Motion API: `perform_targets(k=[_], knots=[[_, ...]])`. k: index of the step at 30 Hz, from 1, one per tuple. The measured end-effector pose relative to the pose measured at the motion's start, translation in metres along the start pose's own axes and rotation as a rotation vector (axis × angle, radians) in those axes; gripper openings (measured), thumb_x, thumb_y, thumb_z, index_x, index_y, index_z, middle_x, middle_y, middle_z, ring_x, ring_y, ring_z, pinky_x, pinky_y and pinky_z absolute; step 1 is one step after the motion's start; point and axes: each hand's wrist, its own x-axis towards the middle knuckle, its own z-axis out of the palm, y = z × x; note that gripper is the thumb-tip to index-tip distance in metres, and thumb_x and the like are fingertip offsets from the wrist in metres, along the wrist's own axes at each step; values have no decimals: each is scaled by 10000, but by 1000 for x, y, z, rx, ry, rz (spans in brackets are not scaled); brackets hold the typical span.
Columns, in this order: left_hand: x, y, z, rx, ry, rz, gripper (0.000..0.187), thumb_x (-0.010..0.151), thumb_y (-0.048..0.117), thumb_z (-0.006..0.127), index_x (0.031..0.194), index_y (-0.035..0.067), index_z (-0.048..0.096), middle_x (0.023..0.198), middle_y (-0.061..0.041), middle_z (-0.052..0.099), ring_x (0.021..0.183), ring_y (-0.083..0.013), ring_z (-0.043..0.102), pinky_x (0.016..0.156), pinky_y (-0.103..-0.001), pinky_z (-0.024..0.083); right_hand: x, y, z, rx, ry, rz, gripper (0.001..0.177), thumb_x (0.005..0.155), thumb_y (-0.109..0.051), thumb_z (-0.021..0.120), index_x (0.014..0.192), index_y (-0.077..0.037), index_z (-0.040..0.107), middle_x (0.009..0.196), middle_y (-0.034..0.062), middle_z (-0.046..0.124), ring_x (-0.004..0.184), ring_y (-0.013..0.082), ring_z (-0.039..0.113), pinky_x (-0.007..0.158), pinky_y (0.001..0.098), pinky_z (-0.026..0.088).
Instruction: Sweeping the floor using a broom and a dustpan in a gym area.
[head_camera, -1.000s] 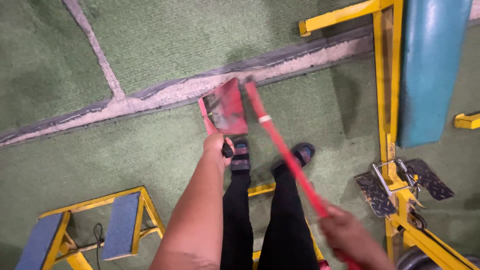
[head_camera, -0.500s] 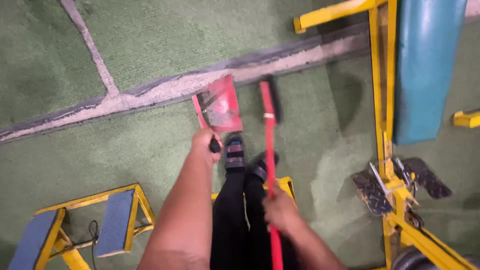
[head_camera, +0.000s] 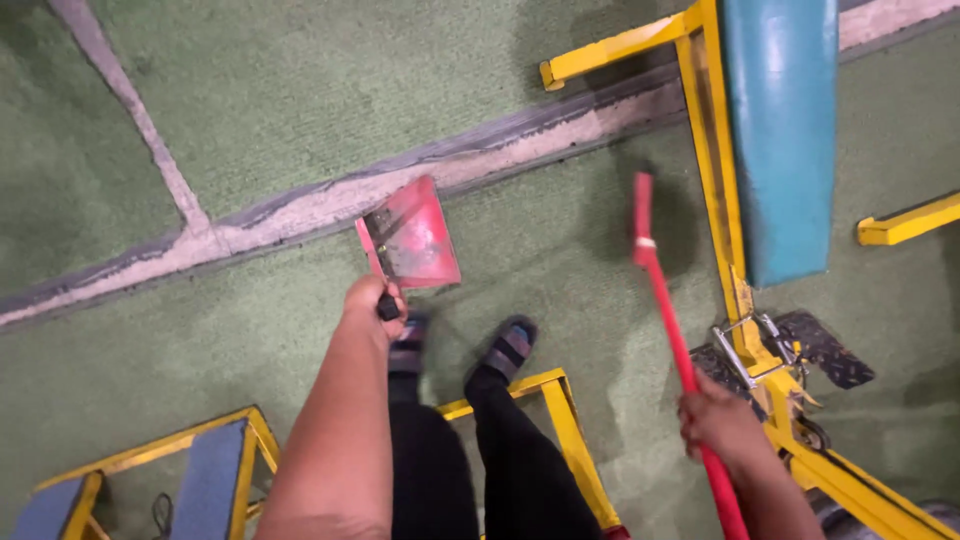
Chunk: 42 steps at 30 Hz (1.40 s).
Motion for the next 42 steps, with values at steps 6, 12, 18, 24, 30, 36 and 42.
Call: perform_targets(k=[6,12,18,24,30,36,42], knots=[[19,-3,-7,206,-23,1,218,910,128,463,697,130,509,560,-46,494,402,-165,455,320,-297,299,170,160,89,248,-151,-287,279,880,52,541,1119,-22,664,669,74,584,471,209,506,408,364,419],[20,4,-24,240,-192,-90,192,873,200,483,683,187,507,554,-20,506,413,-150,470,319,-294,192,-82,65,264,-423,-237,-94,750,882,-163,502,1610,-195,327,839,205,754,491,316,657,473,416,542],[52,2,-31,31,-90,-130,150,911,63,411,997,119,519,591,-27,540,435,-99,475,348,-230,371,-164,61,228,235,-423,160,590,971,-88,605,1538,-246,574,658,76,513,396,143,349,311,290,253],[45,27,-81,46,-242,-160,51,957,105,519,915,118,545,603,-26,556,466,-139,481,365,-236,408,-154,151,177,408,-236,134,543,919,57,577,1398,-153,721,692,138,521,484,203,375,404,307,245],[12,39,-98,213,-248,-170,145,1011,148,487,879,113,536,591,-25,528,436,-128,424,353,-242,365,-57,268,131,679,-205,-158,620,849,117,546,1447,-47,566,934,247,678,522,341,538,342,425,407],[-9,26,-87,468,-175,-66,248,1028,173,408,791,126,462,564,-49,470,439,-166,401,364,-293,325,-70,186,120,476,167,107,546,986,-21,596,1522,16,499,864,212,571,567,256,446,449,397,407],[2,0,-76,740,-27,67,291,1021,278,371,836,95,502,527,-75,514,422,-205,529,387,-321,502,65,292,261,-1012,212,-831,310,830,-395,717,860,-91,773,758,111,719,779,312,732,758,444,595]])
